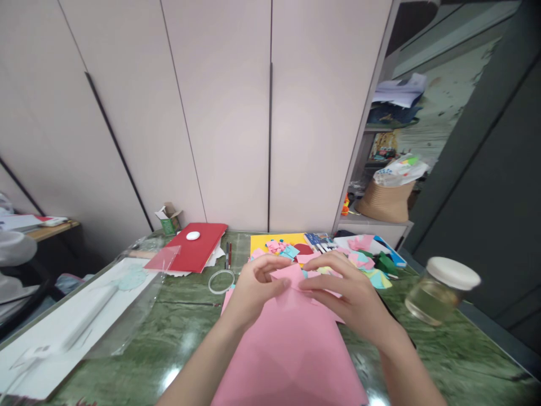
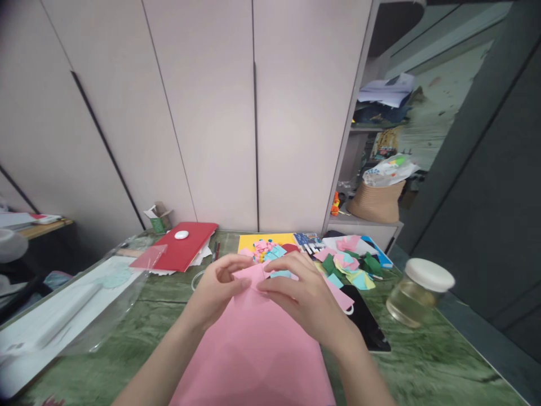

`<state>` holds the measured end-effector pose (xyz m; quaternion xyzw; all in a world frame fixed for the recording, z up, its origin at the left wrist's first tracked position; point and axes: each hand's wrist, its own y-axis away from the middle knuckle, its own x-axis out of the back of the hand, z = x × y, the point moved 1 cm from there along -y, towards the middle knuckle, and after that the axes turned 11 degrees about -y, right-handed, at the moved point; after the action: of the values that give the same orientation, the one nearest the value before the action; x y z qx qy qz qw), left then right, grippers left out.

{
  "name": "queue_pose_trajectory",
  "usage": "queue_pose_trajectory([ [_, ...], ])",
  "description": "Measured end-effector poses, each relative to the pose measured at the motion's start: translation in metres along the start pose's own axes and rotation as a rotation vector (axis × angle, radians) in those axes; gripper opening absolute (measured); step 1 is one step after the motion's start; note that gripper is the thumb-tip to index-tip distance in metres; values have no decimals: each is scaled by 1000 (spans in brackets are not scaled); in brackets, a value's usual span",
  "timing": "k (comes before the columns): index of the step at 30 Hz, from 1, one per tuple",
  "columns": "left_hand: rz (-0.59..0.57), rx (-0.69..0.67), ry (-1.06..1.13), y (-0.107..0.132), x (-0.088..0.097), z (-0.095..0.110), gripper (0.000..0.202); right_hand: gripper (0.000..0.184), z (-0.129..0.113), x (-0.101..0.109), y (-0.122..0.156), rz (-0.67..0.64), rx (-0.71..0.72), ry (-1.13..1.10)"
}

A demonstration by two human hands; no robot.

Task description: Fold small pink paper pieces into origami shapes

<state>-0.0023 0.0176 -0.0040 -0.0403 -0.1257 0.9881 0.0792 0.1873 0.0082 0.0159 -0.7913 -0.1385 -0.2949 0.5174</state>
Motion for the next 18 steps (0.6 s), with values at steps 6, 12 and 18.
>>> queue_pose_trajectory([
  [6,-12,30,-190,2,-2,4,17,8,-5,-4,-2,-6,-269,-169],
  [12,73,-87,-280,4,-5,7,13,8,-3,-12,-6,116,-526,-348],
  [18,107,-155,-273,6,-6,7,14,10,1,-25,-7,223,-656,-584],
])
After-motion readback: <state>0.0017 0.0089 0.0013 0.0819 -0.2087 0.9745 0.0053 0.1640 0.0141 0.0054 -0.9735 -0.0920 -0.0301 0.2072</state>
